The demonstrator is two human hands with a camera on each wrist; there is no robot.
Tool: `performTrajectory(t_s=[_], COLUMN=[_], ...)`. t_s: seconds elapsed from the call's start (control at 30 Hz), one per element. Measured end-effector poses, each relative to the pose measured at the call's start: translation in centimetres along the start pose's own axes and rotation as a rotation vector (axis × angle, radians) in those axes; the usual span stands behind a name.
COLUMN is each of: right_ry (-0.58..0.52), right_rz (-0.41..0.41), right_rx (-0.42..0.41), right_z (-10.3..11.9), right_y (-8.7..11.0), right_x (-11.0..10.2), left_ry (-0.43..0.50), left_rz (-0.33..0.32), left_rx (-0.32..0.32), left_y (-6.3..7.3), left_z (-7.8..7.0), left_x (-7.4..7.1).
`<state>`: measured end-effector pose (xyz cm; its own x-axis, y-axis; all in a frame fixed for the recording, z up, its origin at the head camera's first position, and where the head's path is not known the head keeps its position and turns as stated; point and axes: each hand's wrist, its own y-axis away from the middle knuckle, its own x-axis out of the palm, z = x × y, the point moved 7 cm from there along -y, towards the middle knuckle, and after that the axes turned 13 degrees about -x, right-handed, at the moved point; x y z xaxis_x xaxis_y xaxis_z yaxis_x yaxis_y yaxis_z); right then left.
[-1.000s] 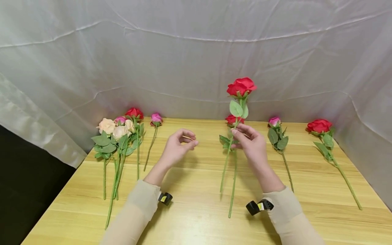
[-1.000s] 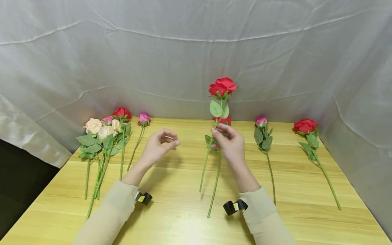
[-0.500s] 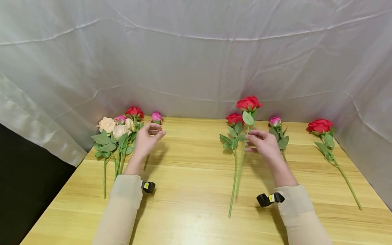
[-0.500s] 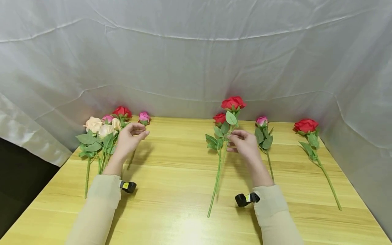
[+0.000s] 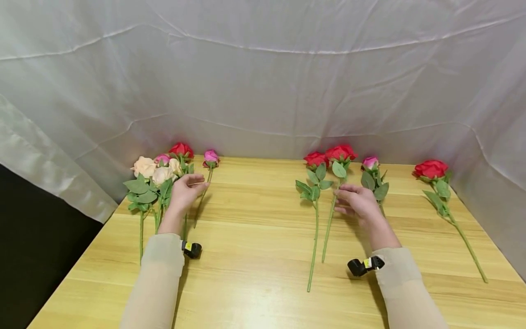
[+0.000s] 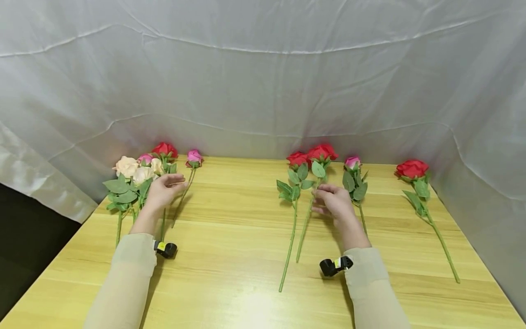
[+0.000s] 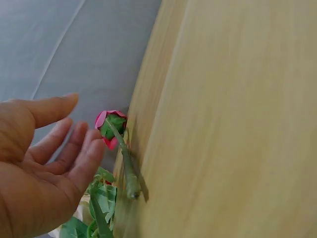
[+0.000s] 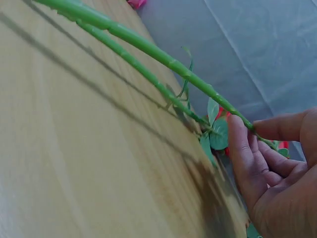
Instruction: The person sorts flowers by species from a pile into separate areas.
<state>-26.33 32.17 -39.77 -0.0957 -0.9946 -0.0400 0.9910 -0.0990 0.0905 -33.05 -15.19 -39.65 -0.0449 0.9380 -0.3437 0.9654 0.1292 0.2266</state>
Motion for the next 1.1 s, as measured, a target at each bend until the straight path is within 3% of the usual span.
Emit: performTrajectory(t_s=[0.3,0.5,0.73,1.1], right_ry=[0.075,0.119,0.200,0.283], right_rz=[0.087,0.089,0.065,0.041], right_rx=[-0.001,0.006,-0.007,0.002], right_z=[-0.9,-1.6,-1.9,-1.6], right_y=[-0.2,-0.4,-0.7,-0.4], right_x=[0.4,0.8,0.9,1.1], left_ry=[-0.050,-0.113,-0.183,-0.312], left_rz=[0.069,0.052,0.013,-0.013], left_rx=[-0.082,-0.129,-0.106,-0.120], left_y=[-0.3,-0.4,-0.7,-1.1], left_z=[0.8,1.3,1.3,0.9], left_x=[0.5,0.8,1.1,1.1])
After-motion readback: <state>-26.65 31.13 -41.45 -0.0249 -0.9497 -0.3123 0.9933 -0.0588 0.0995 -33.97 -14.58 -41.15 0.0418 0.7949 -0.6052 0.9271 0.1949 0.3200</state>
